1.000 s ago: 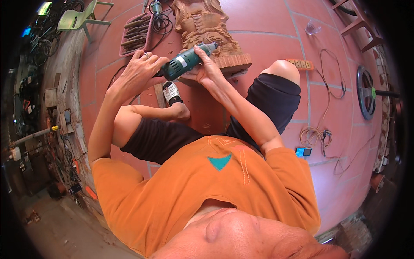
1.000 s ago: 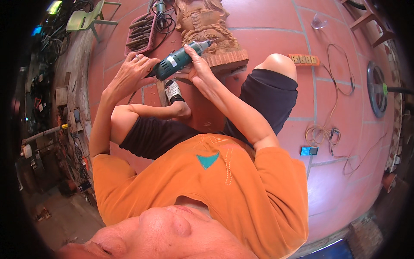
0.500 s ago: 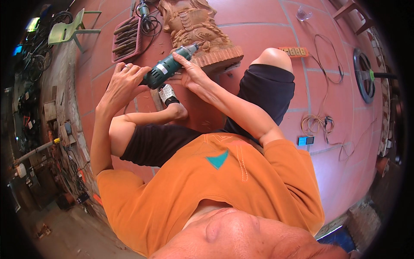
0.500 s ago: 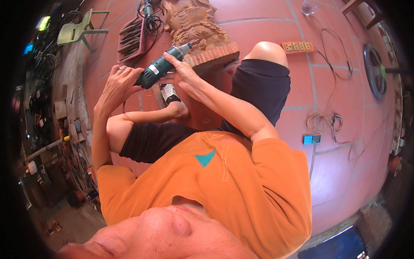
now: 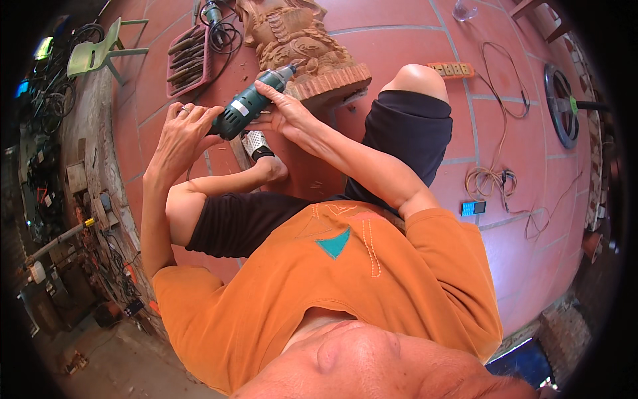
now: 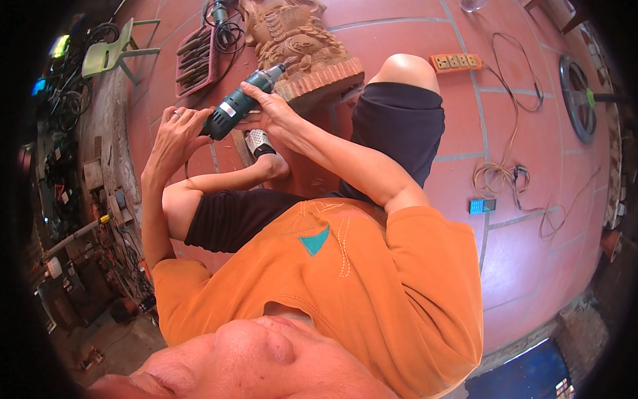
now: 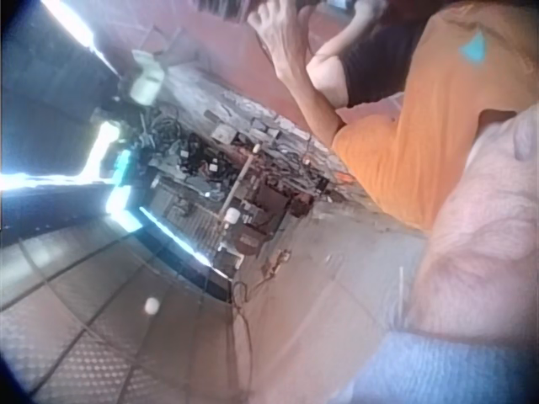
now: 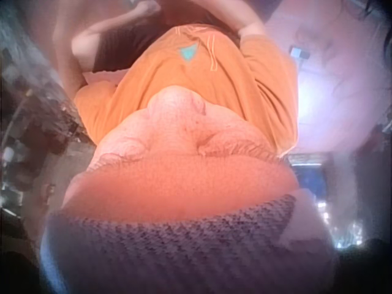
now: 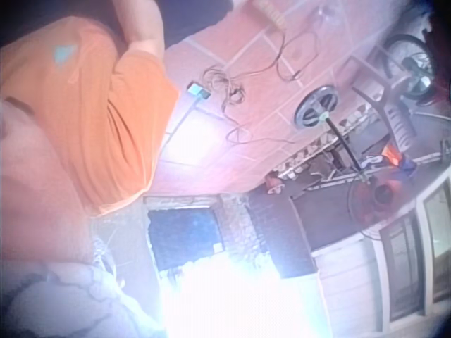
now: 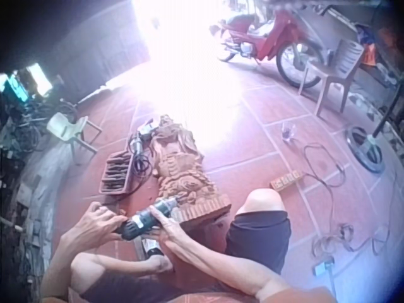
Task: The person uses a handheld rotary carving tool to shape and detail a wooden sculpture. The person holds the tool with both hands and moves it along the surface of the wood to remove material and refine the design.
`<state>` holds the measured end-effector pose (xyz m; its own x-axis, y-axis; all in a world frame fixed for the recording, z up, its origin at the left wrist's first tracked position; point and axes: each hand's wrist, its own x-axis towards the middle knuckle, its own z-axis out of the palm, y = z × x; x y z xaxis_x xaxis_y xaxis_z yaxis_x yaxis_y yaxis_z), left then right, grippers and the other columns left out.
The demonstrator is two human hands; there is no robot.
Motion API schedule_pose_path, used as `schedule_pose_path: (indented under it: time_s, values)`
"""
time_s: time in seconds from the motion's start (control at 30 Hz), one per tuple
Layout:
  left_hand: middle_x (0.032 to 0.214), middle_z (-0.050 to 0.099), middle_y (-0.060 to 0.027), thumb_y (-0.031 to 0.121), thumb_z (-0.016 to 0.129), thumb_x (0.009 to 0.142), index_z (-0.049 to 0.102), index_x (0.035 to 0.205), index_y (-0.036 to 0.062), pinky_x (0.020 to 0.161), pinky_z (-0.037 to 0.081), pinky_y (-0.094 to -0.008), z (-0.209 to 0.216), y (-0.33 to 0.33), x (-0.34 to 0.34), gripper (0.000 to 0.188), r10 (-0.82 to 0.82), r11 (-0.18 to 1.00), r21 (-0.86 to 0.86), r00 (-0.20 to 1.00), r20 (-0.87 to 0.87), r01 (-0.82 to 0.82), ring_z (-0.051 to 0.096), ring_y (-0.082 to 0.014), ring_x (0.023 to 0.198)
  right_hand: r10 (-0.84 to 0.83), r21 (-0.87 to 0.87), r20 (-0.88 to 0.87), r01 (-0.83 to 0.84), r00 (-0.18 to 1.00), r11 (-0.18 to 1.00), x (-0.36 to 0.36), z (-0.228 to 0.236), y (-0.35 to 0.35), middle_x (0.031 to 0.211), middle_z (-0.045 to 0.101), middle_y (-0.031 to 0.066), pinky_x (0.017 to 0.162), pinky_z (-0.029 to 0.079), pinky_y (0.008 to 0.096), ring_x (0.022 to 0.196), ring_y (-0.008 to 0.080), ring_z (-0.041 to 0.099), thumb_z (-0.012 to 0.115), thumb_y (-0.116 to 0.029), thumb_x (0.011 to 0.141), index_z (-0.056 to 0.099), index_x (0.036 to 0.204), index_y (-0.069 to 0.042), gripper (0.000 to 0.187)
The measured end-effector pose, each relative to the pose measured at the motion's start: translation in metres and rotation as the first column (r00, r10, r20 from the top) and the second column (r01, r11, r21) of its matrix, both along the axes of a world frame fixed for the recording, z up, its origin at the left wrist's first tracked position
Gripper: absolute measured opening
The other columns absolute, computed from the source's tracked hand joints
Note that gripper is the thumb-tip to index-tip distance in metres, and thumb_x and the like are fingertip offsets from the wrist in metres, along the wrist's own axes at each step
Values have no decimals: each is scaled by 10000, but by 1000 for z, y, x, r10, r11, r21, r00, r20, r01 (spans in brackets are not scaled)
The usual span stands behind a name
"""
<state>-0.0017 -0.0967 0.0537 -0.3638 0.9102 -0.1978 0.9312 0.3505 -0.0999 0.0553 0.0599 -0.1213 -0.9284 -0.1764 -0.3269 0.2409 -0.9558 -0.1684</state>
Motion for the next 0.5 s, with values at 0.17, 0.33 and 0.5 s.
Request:
schedule_pose_path:
  time_s: [0.17, 0.33, 0.5]
  values:
    - [966, 607, -88, 192, 711, 712, 504, 1223, 108, 935, 355, -405, -2, 0, -1, 558, -2, 1000, 6, 1000, -8, 2, 559, -255, 937, -18, -1, 5, 18, 1000, 1000, 0, 2, 0, 1012, 591, 176, 761, 545, 583, 879, 395, 643, 707, -314, 814, 462, 1073, -21, 461]
    - [962, 607, -91, 177, 686, 744, 480, 1260, 117, 937, 358, -407, -1, 2, 3, 559, 33, 999, -34, 999, -23, -34, 559, -264, 936, -3, -14, 1, 3, 1000, 1000, 3, 4, 4, 1021, 599, 171, 803, 539, 561, 903, 369, 642, 698, -318, 825, 467, 1106, -32, 463]
    - [960, 606, -90, 174, 679, 753, 477, 1274, 128, 934, 360, -401, -1, 2, 2, 561, 52, 997, -50, 998, -21, -53, 559, -261, 938, -31, -51, 1, 31, 1000, 998, 1, 1, 1, 982, 605, 161, 769, 544, 579, 871, 389, 644, 697, -313, 822, 477, 1061, -36, 427]
